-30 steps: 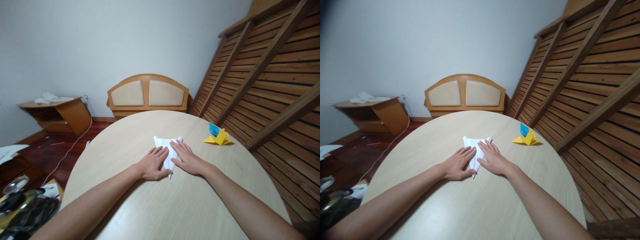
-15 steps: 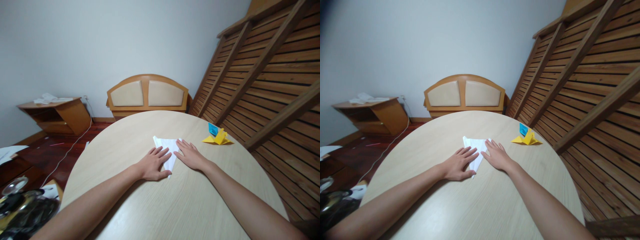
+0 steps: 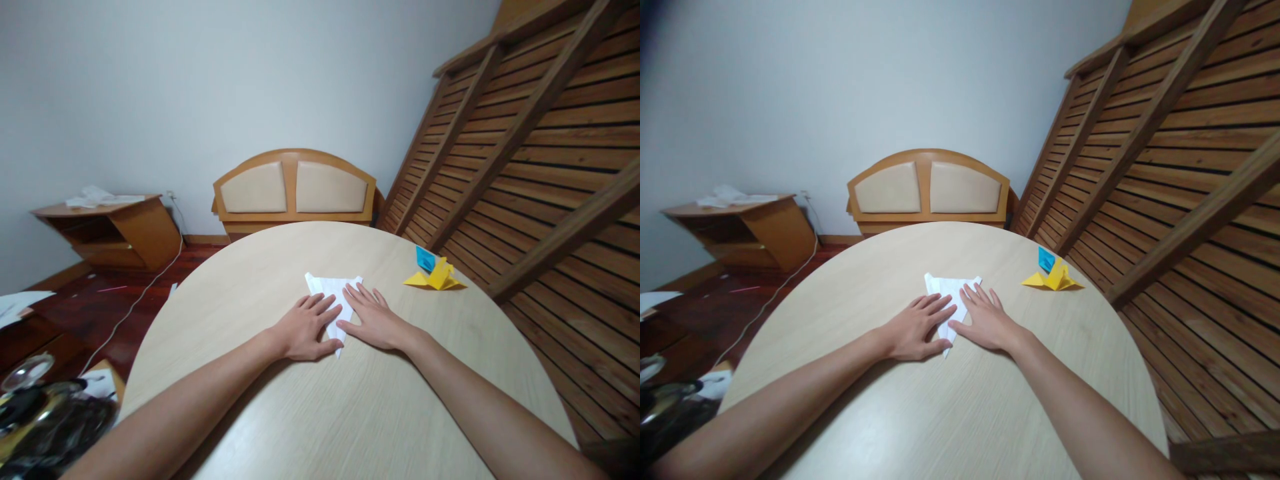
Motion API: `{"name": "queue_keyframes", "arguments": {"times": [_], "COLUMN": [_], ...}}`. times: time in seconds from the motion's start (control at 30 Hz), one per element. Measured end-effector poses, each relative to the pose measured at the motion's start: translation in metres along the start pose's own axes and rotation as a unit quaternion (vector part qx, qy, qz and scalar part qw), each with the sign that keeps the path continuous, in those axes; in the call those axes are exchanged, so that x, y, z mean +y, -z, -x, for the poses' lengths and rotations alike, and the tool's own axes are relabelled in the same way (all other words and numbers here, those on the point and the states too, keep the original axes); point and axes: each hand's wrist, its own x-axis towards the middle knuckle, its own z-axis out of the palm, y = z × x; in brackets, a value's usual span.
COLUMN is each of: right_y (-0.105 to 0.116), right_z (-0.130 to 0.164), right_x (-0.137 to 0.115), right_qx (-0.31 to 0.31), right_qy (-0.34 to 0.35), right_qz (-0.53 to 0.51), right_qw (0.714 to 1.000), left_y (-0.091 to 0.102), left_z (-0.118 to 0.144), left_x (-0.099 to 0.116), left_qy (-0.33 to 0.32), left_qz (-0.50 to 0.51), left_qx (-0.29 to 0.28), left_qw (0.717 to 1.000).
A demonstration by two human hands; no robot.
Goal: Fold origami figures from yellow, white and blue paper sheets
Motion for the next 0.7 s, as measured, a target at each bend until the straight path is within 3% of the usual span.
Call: {"name": "queue_keyframes", "arguments": {"times": [0.2, 0.5, 0.7], "right_y": [0.001, 0.001, 0.003], "right_z": [0.006, 0.000, 0.007], "right_x": [0.002, 0.007, -0.005], "right_qx": [-0.026, 0.009, -0.028], "right_qy": [0.038, -0.028, 0.027], "right_qz": [-0.010, -0.022, -0.027], "right_qw": [0.999, 0.999, 0.999], "left_y": [0.002, -0.002, 0.000], "left_z": [0.000, 0.002, 0.000], "left_x": [-0.002, -0.004, -0.005], "left_qy": [-0.014, -0.002, 0.003], "left_qz": [-0.009, -0.007, -0.015], "left_qx": [-0.001, -0.029, -0.030], "left_qw": [1.000, 1.000, 0.999]}}
